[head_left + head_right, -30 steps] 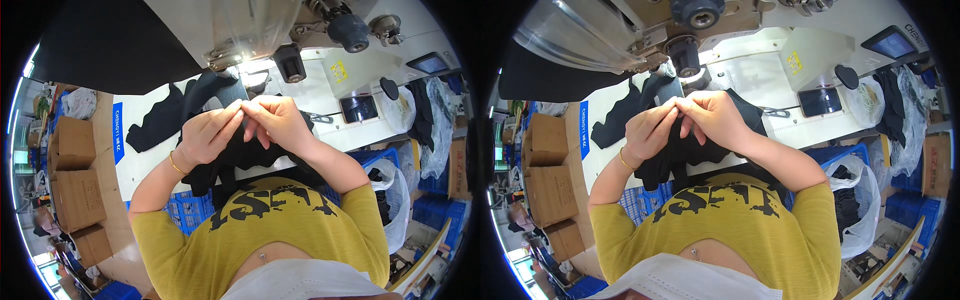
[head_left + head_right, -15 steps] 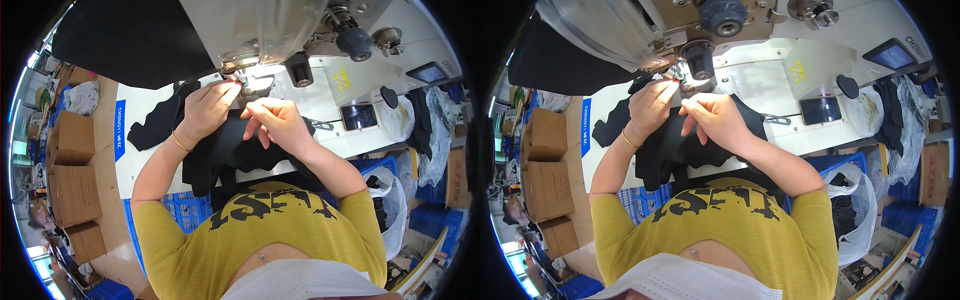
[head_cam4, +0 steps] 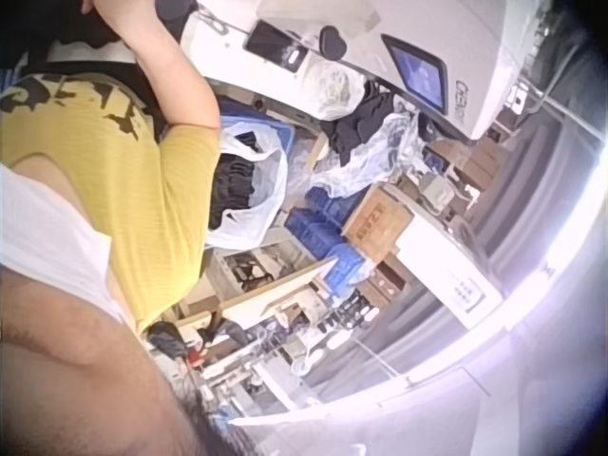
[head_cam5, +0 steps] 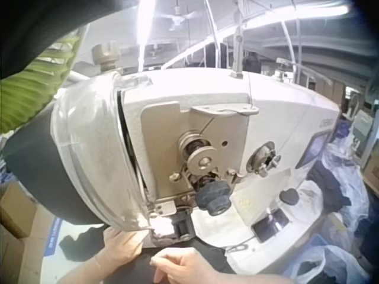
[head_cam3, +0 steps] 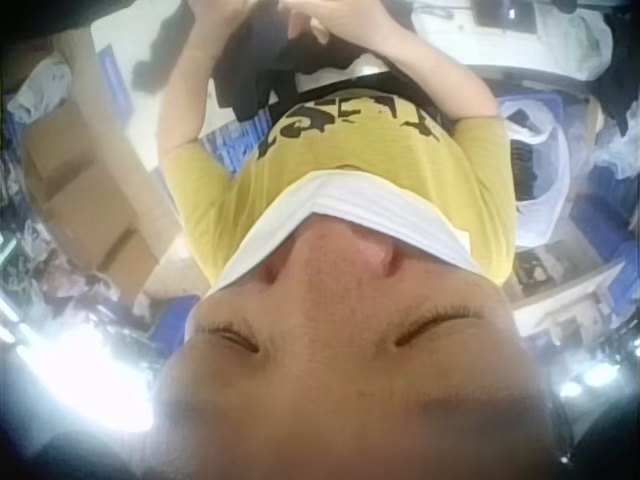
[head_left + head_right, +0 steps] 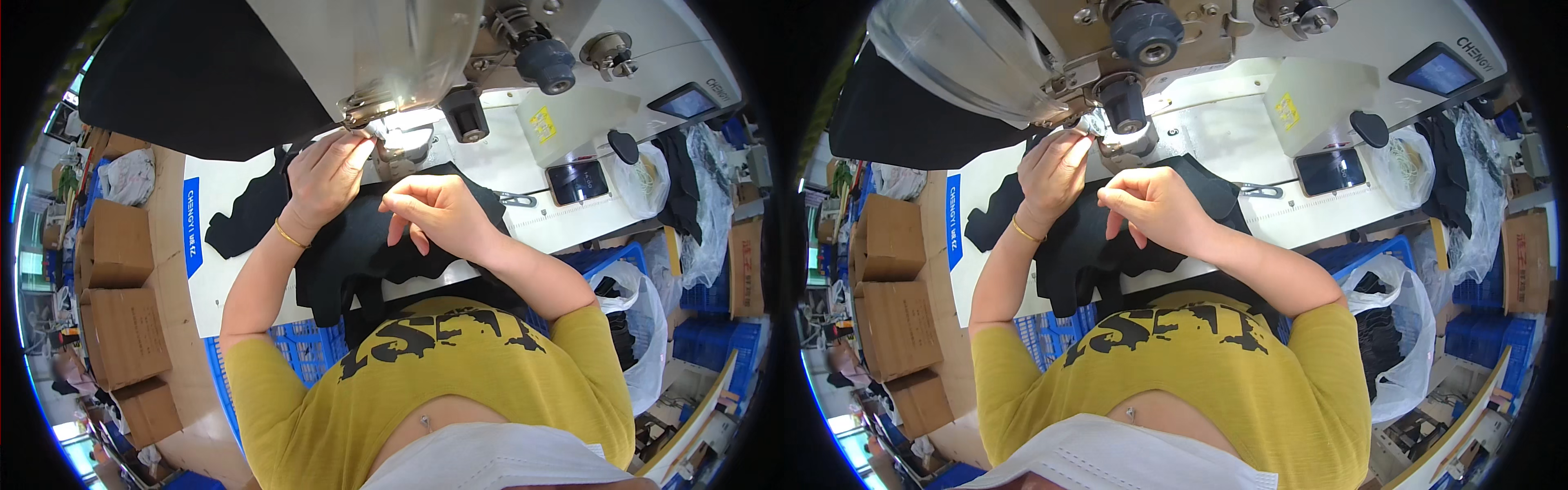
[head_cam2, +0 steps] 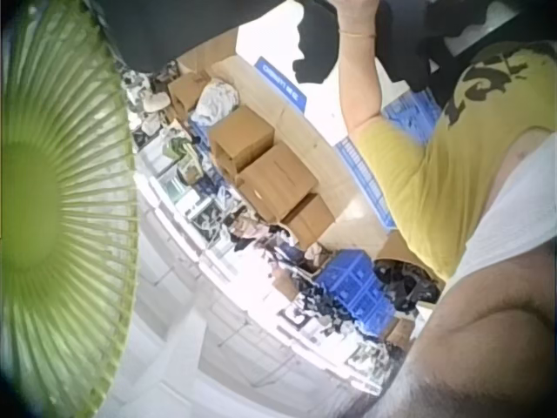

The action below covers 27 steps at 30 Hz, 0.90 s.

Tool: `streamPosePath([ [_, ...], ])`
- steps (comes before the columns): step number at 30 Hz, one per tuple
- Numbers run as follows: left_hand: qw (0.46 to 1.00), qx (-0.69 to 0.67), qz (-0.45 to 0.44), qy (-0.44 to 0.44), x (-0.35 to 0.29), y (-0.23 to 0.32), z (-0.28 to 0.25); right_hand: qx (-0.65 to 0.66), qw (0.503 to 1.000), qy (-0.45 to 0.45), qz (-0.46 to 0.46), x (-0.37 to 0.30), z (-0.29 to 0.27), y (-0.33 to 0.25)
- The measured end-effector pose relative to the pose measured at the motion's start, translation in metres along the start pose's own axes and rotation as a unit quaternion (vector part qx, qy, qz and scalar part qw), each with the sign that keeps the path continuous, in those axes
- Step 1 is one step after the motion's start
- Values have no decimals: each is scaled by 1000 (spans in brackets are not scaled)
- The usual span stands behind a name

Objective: The person takes black fabric pieces one at a time, aligns their edges, and sews them using a sewing machine.

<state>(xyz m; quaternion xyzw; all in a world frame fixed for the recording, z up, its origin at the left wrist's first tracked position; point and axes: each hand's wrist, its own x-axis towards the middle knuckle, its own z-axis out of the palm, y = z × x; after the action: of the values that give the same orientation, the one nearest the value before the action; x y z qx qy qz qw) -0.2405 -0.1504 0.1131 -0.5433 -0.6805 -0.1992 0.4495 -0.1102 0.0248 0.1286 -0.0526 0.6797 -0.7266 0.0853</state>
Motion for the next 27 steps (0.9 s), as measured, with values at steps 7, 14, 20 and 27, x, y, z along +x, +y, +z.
streamPosePath([
  [7,893,43,-387,-228,-70,-59,-31,-57,997,19,-56,-16,12,5],
  [14,853,-174,-473,-137,20,4,-97,-469,678,121,-553,-5,54,15],
  [20,960,72,-177,-206,34,28,-84,-194,956,88,-202,-29,31,9],
  [27,668,-425,-559,-245,47,8,-39,140,988,57,30,-2,9,5],
])
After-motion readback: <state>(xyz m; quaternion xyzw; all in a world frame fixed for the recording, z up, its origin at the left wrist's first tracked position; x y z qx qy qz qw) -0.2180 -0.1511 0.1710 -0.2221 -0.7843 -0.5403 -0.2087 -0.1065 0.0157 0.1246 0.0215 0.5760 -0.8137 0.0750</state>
